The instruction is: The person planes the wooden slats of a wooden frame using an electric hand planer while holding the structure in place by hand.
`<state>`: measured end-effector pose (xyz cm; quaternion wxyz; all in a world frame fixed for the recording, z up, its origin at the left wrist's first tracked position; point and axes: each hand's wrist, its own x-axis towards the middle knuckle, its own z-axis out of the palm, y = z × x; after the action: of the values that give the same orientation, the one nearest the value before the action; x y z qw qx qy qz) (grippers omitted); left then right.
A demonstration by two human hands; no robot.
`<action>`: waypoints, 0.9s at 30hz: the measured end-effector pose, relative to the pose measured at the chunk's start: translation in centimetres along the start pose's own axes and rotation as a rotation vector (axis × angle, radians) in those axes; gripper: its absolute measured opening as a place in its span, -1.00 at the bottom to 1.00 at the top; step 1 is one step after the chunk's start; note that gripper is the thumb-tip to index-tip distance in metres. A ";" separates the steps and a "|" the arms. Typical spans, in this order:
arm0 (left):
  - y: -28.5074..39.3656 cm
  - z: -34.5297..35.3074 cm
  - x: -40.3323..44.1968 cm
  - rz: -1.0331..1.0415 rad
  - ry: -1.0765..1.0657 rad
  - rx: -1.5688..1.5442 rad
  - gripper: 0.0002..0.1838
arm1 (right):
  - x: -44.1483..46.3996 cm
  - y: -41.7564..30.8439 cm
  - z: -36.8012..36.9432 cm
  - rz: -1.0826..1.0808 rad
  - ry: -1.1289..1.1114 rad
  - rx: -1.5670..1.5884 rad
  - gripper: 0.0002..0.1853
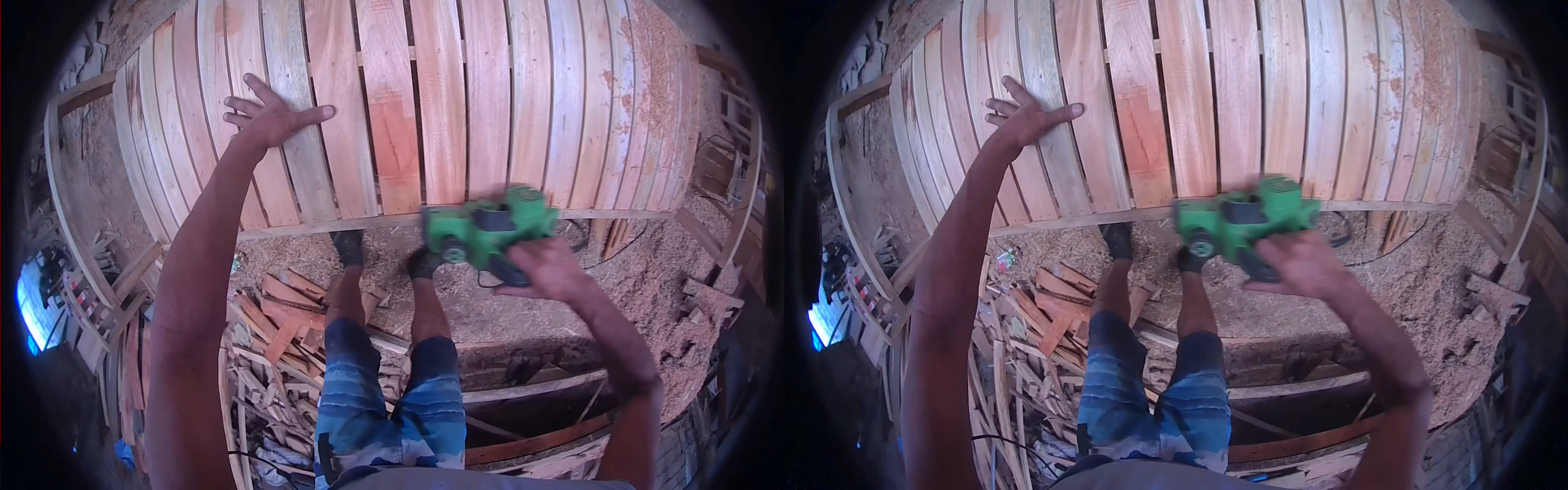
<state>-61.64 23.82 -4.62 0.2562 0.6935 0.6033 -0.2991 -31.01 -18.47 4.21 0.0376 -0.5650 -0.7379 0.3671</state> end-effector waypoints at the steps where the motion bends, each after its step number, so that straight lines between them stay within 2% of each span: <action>1: 0.0 0.0 0.1 0.008 0.002 -0.005 1.01 | -1.0 0.8 -0.2 0.040 -0.053 0.020 -0.32; 7: 0.0 -0.3 -0.4 0.004 -0.007 -0.032 1.01 | 1.8 -0.7 -0.1 -0.033 0.023 0.031 -0.35; 16: 0.4 -0.6 -0.5 -0.034 -0.017 0.002 1.02 | 14.7 -10.3 2.7 -0.112 -0.103 0.129 -0.28; 22: 0.3 -0.9 -0.8 -0.040 -0.025 -0.077 0.99 | 23.7 -18.2 5.0 -0.160 -0.124 0.239 -0.66; 24: 0.4 -0.9 -0.5 -0.041 -0.013 -0.088 0.98 | 25.9 -20.2 5.7 -0.182 -0.037 0.275 -0.77; 26: 0.3 -0.7 -0.5 -0.033 -0.010 -0.125 0.98 | 27.7 -21.8 5.8 -0.203 -0.069 0.287 -0.74; 27: 0.3 -0.5 -0.5 -0.032 -0.018 -0.130 0.98 | 28.6 -22.6 6.9 -0.202 0.031 0.308 -0.74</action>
<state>-61.32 23.80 -3.87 0.3011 0.6631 0.6301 -0.2695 -62.79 0.62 2.12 0.1716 -0.4814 -0.7253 0.4613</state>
